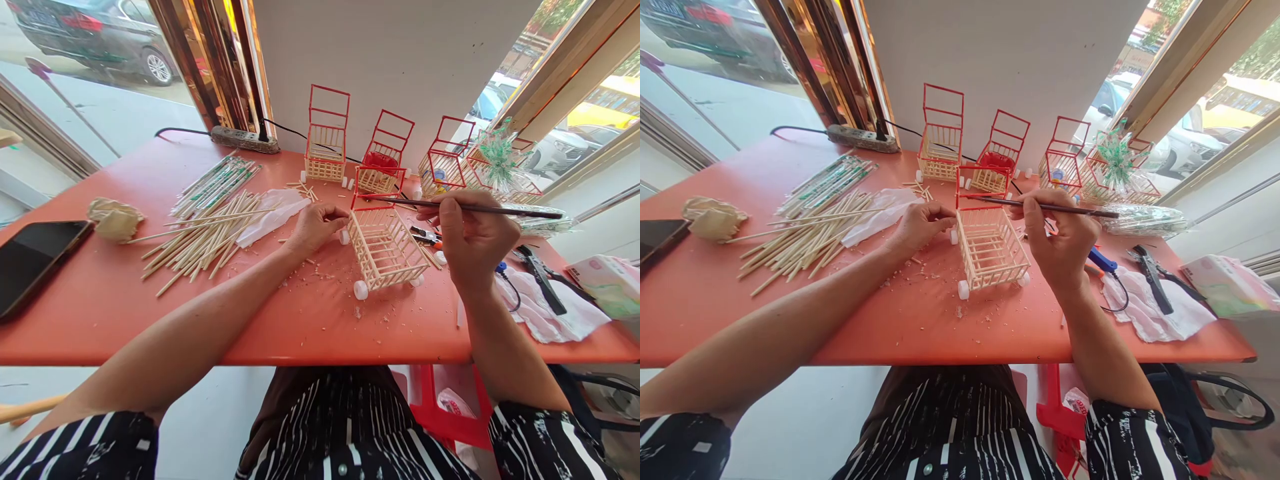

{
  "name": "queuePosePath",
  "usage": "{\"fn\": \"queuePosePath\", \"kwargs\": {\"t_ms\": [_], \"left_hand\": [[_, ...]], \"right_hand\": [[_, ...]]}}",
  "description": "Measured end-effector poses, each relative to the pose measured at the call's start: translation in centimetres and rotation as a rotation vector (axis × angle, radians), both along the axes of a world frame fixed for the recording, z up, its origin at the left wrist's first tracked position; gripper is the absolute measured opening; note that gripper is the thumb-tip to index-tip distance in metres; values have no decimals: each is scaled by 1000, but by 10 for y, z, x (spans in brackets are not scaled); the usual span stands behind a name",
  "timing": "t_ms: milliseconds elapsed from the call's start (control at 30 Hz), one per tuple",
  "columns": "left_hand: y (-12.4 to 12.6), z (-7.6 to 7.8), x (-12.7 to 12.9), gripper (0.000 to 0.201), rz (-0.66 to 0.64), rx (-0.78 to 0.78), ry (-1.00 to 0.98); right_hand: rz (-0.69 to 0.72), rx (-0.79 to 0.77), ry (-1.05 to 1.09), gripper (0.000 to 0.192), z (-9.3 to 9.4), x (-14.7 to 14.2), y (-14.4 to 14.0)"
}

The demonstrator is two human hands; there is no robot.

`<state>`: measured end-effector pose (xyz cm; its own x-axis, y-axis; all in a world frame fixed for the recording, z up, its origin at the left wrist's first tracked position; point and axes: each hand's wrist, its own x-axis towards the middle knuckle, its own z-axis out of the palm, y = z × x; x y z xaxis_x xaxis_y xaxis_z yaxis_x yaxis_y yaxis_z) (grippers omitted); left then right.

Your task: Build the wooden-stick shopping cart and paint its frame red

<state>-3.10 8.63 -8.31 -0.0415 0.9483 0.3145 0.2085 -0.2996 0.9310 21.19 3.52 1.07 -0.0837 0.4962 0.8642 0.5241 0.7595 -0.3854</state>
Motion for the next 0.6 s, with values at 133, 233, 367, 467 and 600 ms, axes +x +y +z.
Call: {"fn": "queuePosePath", "kwargs": {"t_ms": [133, 233, 367, 467, 600], "left_hand": [[0, -1, 0, 13, 0, 2, -1], [0, -1, 0, 14, 0, 1, -7], [0, 0, 0, 14, -8, -2, 2], [0, 0, -1, 13, -14, -7, 7], [1, 0, -1, 15, -5, -22, 12]], "right_hand": [[28, 39, -95, 14, 3, 2, 1], [-6, 83, -110, 16, 6, 4, 0], [-88, 59, -45, 15, 7, 6, 3], [-105, 42, 11, 16, 6, 9, 7], [-185, 65, -5, 18, 6, 14, 12]]}}
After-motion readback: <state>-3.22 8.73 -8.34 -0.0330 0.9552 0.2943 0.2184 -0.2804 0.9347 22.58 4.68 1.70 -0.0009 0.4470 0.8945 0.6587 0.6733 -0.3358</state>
